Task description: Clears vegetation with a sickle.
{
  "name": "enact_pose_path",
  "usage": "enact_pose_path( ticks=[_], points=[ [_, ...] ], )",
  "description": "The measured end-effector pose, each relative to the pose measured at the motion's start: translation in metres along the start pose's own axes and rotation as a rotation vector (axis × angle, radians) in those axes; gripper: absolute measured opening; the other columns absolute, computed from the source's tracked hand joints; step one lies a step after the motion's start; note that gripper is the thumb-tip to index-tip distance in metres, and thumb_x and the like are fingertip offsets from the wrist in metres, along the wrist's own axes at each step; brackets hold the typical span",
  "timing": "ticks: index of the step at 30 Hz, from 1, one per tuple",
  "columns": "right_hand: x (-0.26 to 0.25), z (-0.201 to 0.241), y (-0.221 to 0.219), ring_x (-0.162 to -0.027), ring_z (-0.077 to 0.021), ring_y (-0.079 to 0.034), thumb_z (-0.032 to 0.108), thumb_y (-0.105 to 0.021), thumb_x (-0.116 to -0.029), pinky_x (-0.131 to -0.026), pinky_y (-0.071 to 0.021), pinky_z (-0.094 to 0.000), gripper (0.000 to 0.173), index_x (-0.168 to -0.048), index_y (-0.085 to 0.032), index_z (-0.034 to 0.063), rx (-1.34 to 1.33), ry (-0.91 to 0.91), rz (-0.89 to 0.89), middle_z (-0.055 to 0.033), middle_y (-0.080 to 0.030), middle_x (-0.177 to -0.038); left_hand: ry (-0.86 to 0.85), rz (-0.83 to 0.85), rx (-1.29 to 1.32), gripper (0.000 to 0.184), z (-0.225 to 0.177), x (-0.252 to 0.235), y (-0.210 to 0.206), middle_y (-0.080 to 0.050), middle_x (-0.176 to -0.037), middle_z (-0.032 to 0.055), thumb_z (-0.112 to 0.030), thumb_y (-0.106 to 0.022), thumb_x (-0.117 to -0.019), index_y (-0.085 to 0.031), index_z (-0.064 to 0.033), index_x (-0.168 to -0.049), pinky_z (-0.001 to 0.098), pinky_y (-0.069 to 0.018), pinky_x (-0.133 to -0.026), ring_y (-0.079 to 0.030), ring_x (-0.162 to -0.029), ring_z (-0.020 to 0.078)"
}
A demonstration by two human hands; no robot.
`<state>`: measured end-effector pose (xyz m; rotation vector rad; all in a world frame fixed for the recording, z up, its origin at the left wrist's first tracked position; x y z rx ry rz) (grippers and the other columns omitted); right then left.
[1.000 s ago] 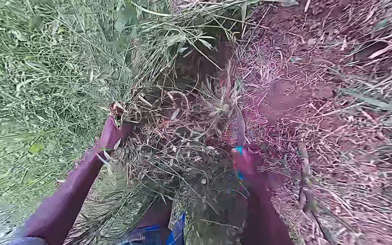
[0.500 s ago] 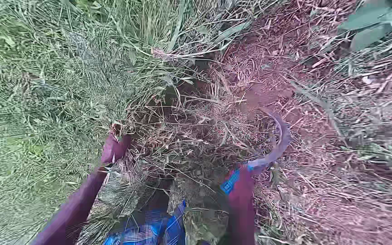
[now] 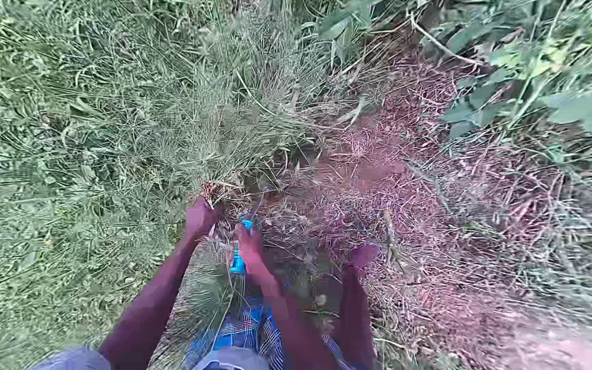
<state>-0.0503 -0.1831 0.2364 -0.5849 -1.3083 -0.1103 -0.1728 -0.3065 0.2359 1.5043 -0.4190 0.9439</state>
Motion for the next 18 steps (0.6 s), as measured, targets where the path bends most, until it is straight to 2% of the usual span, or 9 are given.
enact_pose_path(
  ticks=[2,5,8,10,13,15,16,17,18],
  points=[
    [0.040,0.000,-0.016,-0.051,-0.0169,-0.057,0.031,-0.042,-0.1121,-0.048,-0.0543,-0.0329,0.039,-0.136,-0.046,0.0004,-0.085,-0.032,0.048,-0.0083,-0.055,-0.072,0.004,-0.040,0.019,0.053,0.013,0.019,0.033,-0.061,-0.126,0.0339,-0.030,-0.065,-0.0992,-0.054,0.0080,-0.135,0.0655,-0.0434,-0.104,-0.058,-0.123,0.0488],
    [0.109,-0.004,-0.035,-0.049,-0.0133,-0.057,0.023,-0.040,-0.1121,-0.048,-0.0541,-0.0291,0.034,-0.136,-0.044,-0.0015,-0.134,-0.042,0.151,-0.0049,-0.055,-0.067,-0.057,-0.060,0.040,0.050,0.016,0.060,0.062,-0.061,-0.123,0.0363,-0.025,-0.065,-0.0993,-0.055,0.0123,-0.131,0.0672,-0.0433,-0.102,-0.059,-0.121,0.0506],
    [0.160,-0.015,-0.050,-0.050,-0.0111,-0.057,0.016,-0.039,-0.1113,-0.049,-0.0540,-0.0269,0.031,-0.132,-0.044,-0.0052,-0.179,-0.014,0.229,-0.0033,-0.053,-0.067,-0.111,-0.123,0.100,0.057,0.030,0.109,0.088,-0.055,-0.134,0.0385,-0.021,-0.064,-0.0994,-0.047,0.0140,-0.141,0.0637,-0.0383,-0.111,-0.052,-0.130,0.0509],
    [0.181,-0.010,-0.059,-0.050,-0.0102,-0.056,0.017,-0.043,-0.1101,-0.049,-0.0540,-0.0265,0.028,-0.128,-0.047,-0.0045,-0.183,-0.007,0.273,-0.0026,-0.054,-0.066,-0.158,-0.234,0.136,0.062,0.044,0.129,0.116,-0.052,-0.139,0.0388,-0.019,-0.064,-0.0972,-0.042,0.0141,-0.145,0.0612,-0.0362,-0.114,-0.050,-0.134,0.0492],
    [0.222,-0.012,-0.064,-0.052,-0.0073,-0.057,0.016,-0.049,-0.1073,-0.052,-0.0540,-0.0241,0.025,-0.124,-0.050,-0.0032,-0.140,0.022,0.405,-0.0004,-0.055,-0.067,-0.175,-0.387,0.194,0.062,0.078,0.183,0.161,-0.050,-0.139,0.0397,-0.017,-0.062,-0.0956,-0.040,0.0157,-0.144,0.0583,-0.0374,-0.114,-0.051,-0.133,0.0474],
    [0.239,-0.012,-0.077,-0.053,-0.0039,-0.056,0.010,-0.049,-0.1050,-0.053,-0.0526,-0.0205,0.018,-0.116,-0.052,-0.0042,-0.150,0.129,0.575,0.0024,-0.054,-0.065,-0.166,-0.483,0.175,0.064,0.130,0.210,0.196,-0.049,-0.137,0.0425,-0.022,-0.059,-0.0968,-0.040,0.0183,-0.142,0.0595,-0.0389,-0.110,-0.053,-0.128,0.0487],
    [0.247,-0.012,-0.078,-0.053,-0.0031,-0.055,0.009,-0.048,-0.1050,-0.054,-0.0515,-0.0194,0.016,-0.113,-0.052,-0.0046,-0.111,0.155,0.667,0.0028,-0.054,-0.064,-0.132,-0.528,0.194,0.064,0.158,0.226,0.204,-0.048,-0.139,0.0427,-0.025,-0.058,-0.1004,-0.039,0.0187,-0.143,0.0569,-0.0376,-0.112,-0.051,-0.130,0.0472],
    [0.250,-0.007,-0.084,-0.053,-0.0036,-0.055,0.009,-0.049,-0.1057,-0.054,-0.0512,-0.0196,0.016,-0.112,-0.052,-0.0052,-0.052,0.174,0.763,0.0019,-0.053,-0.064,-0.086,-0.596,0.233,0.066,0.174,0.239,0.218,-0.046,-0.144,0.0393,-0.025,-0.059,-0.1014,-0.035,0.0170,-0.147,0.0493,-0.0356,-0.118,-0.049,-0.137,0.0413],
    [0.249,0.000,-0.095,-0.053,-0.0044,-0.055,0.009,-0.049,-0.1066,-0.054,-0.0513,-0.0203,0.017,-0.111,-0.052,-0.0065,0.017,0.194,0.852,0.0005,-0.053,-0.064,-0.025,-0.684,0.293,0.066,0.186,0.250,0.236,-0.047,-0.145,0.0369,-0.022,-0.061,-0.1018,-0.035,0.0160,-0.148,0.0427,-0.0354,-0.119,-0.049,-0.138,0.0365]
  ],
)
Point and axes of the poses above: each hand's wrist, its own x-axis away from the middle knuckle, its own y-axis out of the back of the hand, z = x × y, the point moved 4 cm from there along -x, towards the middle knuckle
